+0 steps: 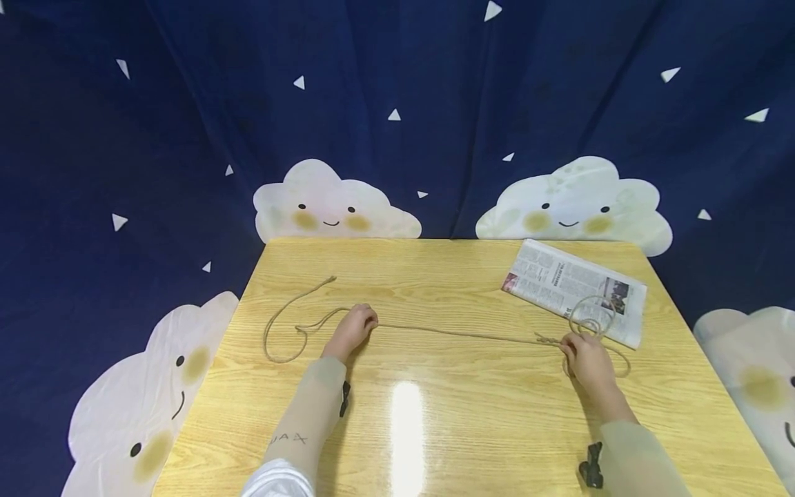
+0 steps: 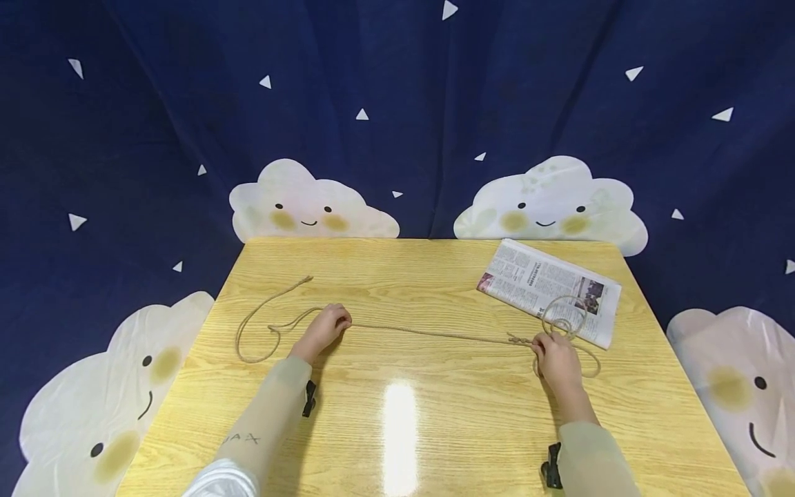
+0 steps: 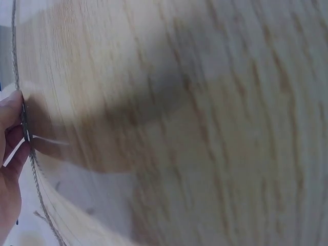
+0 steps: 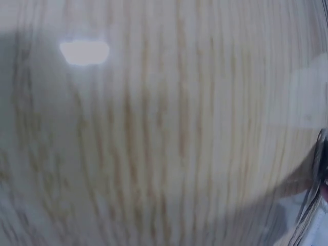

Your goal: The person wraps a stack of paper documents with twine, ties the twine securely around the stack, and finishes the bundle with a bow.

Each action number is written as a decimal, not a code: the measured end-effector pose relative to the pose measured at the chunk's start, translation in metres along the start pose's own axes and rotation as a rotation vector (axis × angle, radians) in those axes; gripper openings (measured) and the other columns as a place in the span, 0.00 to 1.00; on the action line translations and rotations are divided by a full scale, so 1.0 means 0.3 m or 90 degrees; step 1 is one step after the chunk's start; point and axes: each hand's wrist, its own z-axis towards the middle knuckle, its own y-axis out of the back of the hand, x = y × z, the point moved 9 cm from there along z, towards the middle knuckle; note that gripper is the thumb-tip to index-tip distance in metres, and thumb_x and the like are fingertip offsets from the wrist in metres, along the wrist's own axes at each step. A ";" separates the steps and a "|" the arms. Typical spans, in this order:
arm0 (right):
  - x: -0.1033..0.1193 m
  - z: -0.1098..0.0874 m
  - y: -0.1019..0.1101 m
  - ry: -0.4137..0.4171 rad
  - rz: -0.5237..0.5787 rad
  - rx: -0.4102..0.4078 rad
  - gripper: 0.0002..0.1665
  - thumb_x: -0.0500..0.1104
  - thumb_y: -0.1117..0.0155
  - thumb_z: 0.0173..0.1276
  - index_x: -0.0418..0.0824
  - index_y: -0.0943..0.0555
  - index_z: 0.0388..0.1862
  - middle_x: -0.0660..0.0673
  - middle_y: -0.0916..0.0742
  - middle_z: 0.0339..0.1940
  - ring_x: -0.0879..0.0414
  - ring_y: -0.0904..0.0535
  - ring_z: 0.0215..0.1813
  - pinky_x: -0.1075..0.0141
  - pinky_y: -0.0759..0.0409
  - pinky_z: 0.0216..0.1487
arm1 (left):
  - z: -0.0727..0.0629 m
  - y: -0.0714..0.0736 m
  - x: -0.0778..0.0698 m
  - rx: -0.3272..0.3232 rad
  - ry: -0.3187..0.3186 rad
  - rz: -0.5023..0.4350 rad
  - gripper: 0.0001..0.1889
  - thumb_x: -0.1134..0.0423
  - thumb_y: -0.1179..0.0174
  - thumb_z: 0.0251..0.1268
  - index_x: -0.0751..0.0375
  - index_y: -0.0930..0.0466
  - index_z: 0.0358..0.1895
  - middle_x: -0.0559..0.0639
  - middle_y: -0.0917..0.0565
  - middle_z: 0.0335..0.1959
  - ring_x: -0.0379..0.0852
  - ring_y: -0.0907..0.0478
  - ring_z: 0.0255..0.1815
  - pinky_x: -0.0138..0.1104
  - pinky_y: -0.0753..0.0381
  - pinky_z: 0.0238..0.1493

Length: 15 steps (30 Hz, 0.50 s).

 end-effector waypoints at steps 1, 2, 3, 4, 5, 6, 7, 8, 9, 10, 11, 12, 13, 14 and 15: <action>-0.004 0.000 0.002 0.003 0.007 -0.003 0.07 0.31 0.33 0.53 0.34 0.23 0.28 0.37 0.22 0.27 0.40 0.26 0.32 0.48 0.27 0.32 | 0.001 0.000 0.000 0.000 -0.001 0.001 0.03 0.69 0.42 0.60 0.65 0.20 0.33 0.50 0.22 0.33 0.48 0.27 0.40 0.37 0.24 0.43; -0.009 -0.002 0.005 0.007 0.015 -0.007 0.07 0.31 0.33 0.52 0.34 0.23 0.28 0.38 0.22 0.27 0.40 0.26 0.32 0.48 0.27 0.32 | 0.002 -0.001 0.001 -0.001 -0.002 0.002 0.03 0.69 0.42 0.60 0.64 0.20 0.33 0.50 0.22 0.33 0.48 0.27 0.40 0.37 0.24 0.43; -0.014 -0.004 0.008 0.011 0.020 -0.010 0.07 0.30 0.33 0.52 0.34 0.23 0.28 0.38 0.22 0.27 0.41 0.27 0.32 0.48 0.27 0.32 | 0.002 -0.001 0.001 -0.003 -0.004 0.003 0.03 0.69 0.42 0.59 0.64 0.20 0.33 0.50 0.22 0.33 0.48 0.27 0.40 0.37 0.24 0.43; -0.019 -0.006 0.012 0.015 0.025 -0.012 0.08 0.30 0.33 0.51 0.35 0.24 0.28 0.39 0.23 0.27 0.41 0.27 0.32 0.49 0.27 0.32 | 0.002 -0.002 0.001 -0.004 -0.006 0.003 0.03 0.69 0.42 0.59 0.64 0.20 0.33 0.50 0.22 0.33 0.48 0.27 0.39 0.37 0.24 0.43; -0.024 -0.009 0.015 0.018 0.025 -0.014 0.08 0.30 0.33 0.51 0.35 0.23 0.28 0.39 0.23 0.27 0.41 0.27 0.33 0.49 0.27 0.33 | 0.002 -0.002 0.001 -0.007 -0.008 0.005 0.03 0.69 0.42 0.59 0.64 0.20 0.33 0.50 0.22 0.33 0.48 0.27 0.39 0.37 0.24 0.43; -0.030 -0.012 0.018 0.018 0.029 -0.013 0.07 0.29 0.33 0.51 0.34 0.23 0.28 0.39 0.23 0.27 0.41 0.27 0.33 0.49 0.27 0.34 | 0.002 -0.002 0.002 -0.009 -0.009 0.006 0.03 0.68 0.42 0.59 0.64 0.20 0.33 0.50 0.22 0.33 0.47 0.27 0.39 0.37 0.24 0.43; -0.039 -0.016 0.020 0.013 0.026 -0.011 0.07 0.30 0.33 0.52 0.35 0.23 0.28 0.39 0.23 0.27 0.41 0.27 0.33 0.49 0.28 0.34 | 0.002 -0.002 0.001 -0.011 -0.011 0.006 0.03 0.68 0.42 0.59 0.64 0.20 0.33 0.50 0.22 0.33 0.47 0.27 0.39 0.37 0.24 0.43; -0.049 -0.020 0.022 0.003 0.025 -0.007 0.07 0.30 0.33 0.52 0.34 0.23 0.29 0.39 0.23 0.27 0.41 0.26 0.33 0.48 0.28 0.34 | 0.002 -0.002 0.001 -0.012 -0.012 0.005 0.03 0.68 0.42 0.59 0.65 0.20 0.33 0.50 0.22 0.33 0.47 0.27 0.39 0.37 0.24 0.43; -0.060 -0.025 0.022 -0.009 0.024 -0.002 0.07 0.30 0.33 0.53 0.34 0.22 0.30 0.38 0.22 0.28 0.40 0.26 0.34 0.48 0.28 0.35 | 0.002 -0.002 0.000 -0.013 -0.013 0.003 0.03 0.68 0.42 0.59 0.65 0.20 0.33 0.50 0.22 0.33 0.47 0.27 0.39 0.37 0.24 0.43; -0.071 -0.029 0.024 -0.022 0.024 0.001 0.07 0.31 0.33 0.53 0.33 0.22 0.30 0.38 0.21 0.29 0.40 0.25 0.34 0.47 0.27 0.35 | 0.002 -0.003 0.000 -0.013 -0.014 0.002 0.03 0.68 0.42 0.60 0.65 0.20 0.33 0.50 0.22 0.33 0.48 0.27 0.39 0.38 0.24 0.43; -0.081 -0.034 0.025 -0.035 0.025 0.007 0.07 0.31 0.34 0.54 0.32 0.22 0.32 0.37 0.21 0.30 0.39 0.25 0.35 0.47 0.27 0.35 | 0.002 -0.003 0.000 -0.012 -0.013 0.001 0.04 0.68 0.42 0.60 0.65 0.20 0.33 0.51 0.22 0.33 0.48 0.27 0.39 0.38 0.24 0.43; -0.090 -0.038 0.027 -0.048 0.027 0.010 0.07 0.31 0.34 0.54 0.32 0.22 0.33 0.36 0.21 0.32 0.39 0.25 0.35 0.46 0.27 0.36 | 0.002 -0.003 0.000 -0.013 -0.014 0.002 0.04 0.68 0.42 0.60 0.65 0.20 0.33 0.51 0.22 0.33 0.48 0.27 0.39 0.38 0.24 0.44; -0.097 -0.040 0.029 -0.057 0.027 0.013 0.07 0.32 0.34 0.55 0.32 0.22 0.33 0.36 0.20 0.32 0.38 0.25 0.36 0.46 0.27 0.37 | 0.002 -0.004 0.000 -0.014 -0.015 0.003 0.03 0.69 0.42 0.60 0.65 0.20 0.33 0.51 0.22 0.33 0.48 0.27 0.39 0.38 0.24 0.44; -0.102 -0.041 0.030 -0.065 0.034 0.017 0.07 0.31 0.35 0.55 0.31 0.22 0.33 0.35 0.20 0.33 0.38 0.25 0.37 0.46 0.28 0.38 | 0.002 -0.005 0.002 -0.014 -0.013 0.004 0.03 0.69 0.42 0.59 0.65 0.20 0.33 0.51 0.22 0.33 0.48 0.27 0.39 0.38 0.24 0.44; -0.104 -0.041 0.032 -0.066 0.038 0.020 0.07 0.31 0.35 0.55 0.31 0.22 0.33 0.35 0.20 0.33 0.38 0.25 0.36 0.46 0.27 0.37 | 0.002 -0.005 0.003 -0.014 -0.012 0.007 0.03 0.69 0.42 0.59 0.65 0.20 0.33 0.51 0.22 0.33 0.48 0.27 0.39 0.38 0.24 0.44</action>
